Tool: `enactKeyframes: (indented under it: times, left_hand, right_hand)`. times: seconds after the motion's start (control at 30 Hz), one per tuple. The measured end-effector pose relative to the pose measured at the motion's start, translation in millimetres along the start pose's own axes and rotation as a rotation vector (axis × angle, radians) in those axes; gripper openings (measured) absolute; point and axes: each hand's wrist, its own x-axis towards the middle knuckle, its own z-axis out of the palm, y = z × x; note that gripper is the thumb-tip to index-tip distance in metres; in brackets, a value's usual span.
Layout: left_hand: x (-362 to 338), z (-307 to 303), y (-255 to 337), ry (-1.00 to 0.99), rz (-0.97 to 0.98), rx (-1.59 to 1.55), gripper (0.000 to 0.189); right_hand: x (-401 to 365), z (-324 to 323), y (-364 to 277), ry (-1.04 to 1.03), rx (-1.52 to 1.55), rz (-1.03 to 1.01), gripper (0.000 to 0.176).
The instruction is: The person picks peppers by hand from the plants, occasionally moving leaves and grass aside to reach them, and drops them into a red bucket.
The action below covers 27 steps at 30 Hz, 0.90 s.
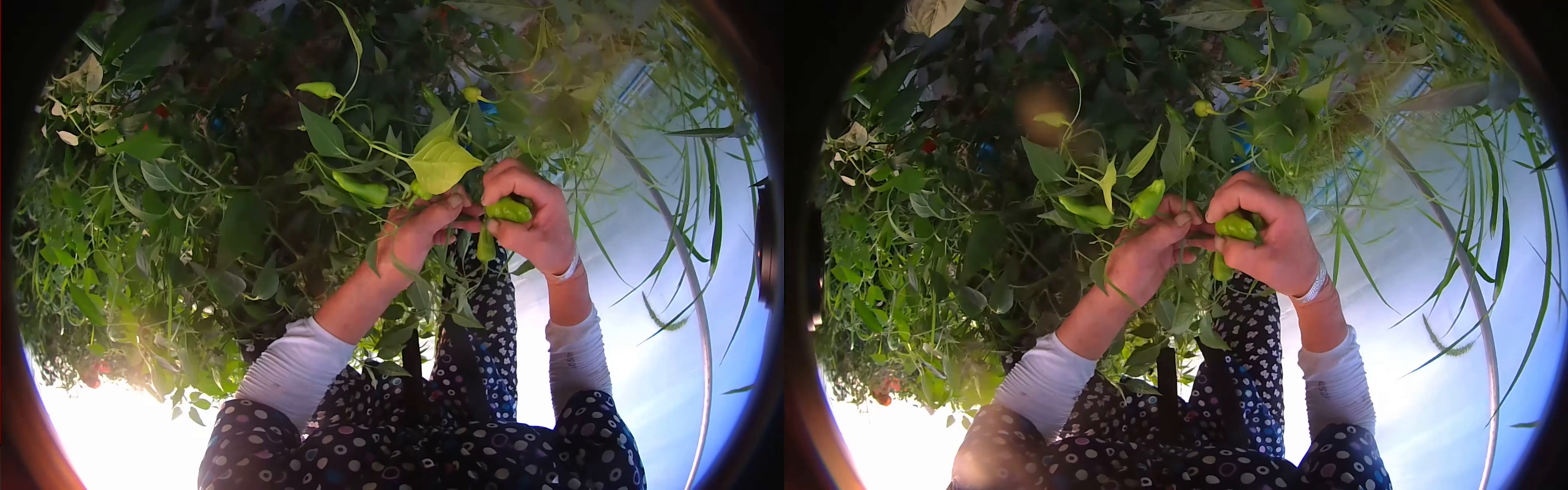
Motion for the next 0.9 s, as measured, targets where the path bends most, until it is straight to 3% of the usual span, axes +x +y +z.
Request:
enactKeyframes:
  times: [0.07, 0.13, 0.2, 0.23, 0.27, 0.33, 0.37, 0.4, 0.43, 0.47, 0.53, 0.57, 0.67, 0.7, 0.8, 0.9]
  left_hand:
    - [-1, 1, 1, 0.028, 0.008, 0.026, 0.016]
    - [0, 3, -3, 0.055, 0.011, 0.051, 0.016]
    - [3, 0, -13, 0.072, 0.239, 0.283, 0.017]
    - [1, -1, -15, 0.064, 0.25, 0.232, 0.02]
    - [2, -3, -16, 0.065, 0.254, 0.235, 0.02]
    - [6, -3, -18, 0.095, 0.49, 0.819, 0.02]
    - [1, 3, -17, 0.076, 0.16, 0.5, 0.022]
    - [2, 1, -22, 0.081, 0.171, 0.508, 0.022]
    - [2, -2, -26, 0.089, 0.428, 0.652, 0.018]
    - [1, -8, -29, 0.023, 0.402, 0.933, 0.017]
    - [-3, -13, -23, -0.132, 0.432, 1.495, 0.016]
    - [1, -10, -36, -0.035, 0.449, 0.886, 0.016]
    - [-8, -10, -52, 0.178, 0.454, 0.431, 0.013]
    - [-8, -13, -46, 0.054, 0.517, 0.577, 0.017]
    - [-2, -24, -30, -0.245, 0.371, 0.566, 0.032]
    - [2, -22, -17, -0.183, 0.077, 0.379, 0.043]
  right_hand:
    - [-10, -3, -3, -0.198, 0.303, 0.05, 0.018]
    - [-15, 0, -13, -0.242, 0.433, 0.039, 0.02]
    - [-14, 7, -23, -0.261, 0.643, -0.027, 0.018]
    - [-10, 14, -32, -0.13, 0.559, -0.073, 0.017]
    - [-2, 19, -46, -0.131, 0.559, -0.077, 0.017]
    - [13, 23, -69, 0.014, 0.083, 0.058, 0.019]
    - [24, 21, -65, -0.072, -0.175, 0.005, 0.021]
    - [34, 21, -63, -0.073, -0.173, -0.009, 0.021]
    - [43, 22, -61, -0.193, -0.329, -0.082, 0.022]
    - [46, 24, -59, -0.31, -0.484, -0.154, 0.023]
    - [45, 35, -55, -0.34, -0.623, -0.206, 0.023]
    - [42, 42, -55, -0.357, -0.666, -0.19, 0.024]
    - [33, 44, -50, -0.396, -0.689, -0.226, 0.028]
    - [32, 40, -55, -0.415, -0.576, -0.21, 0.027]
    - [25, 24, -60, -0.475, -0.396, -0.11, 0.031]
    - [19, 15, -53, -0.527, -0.246, -0.131, 0.043]
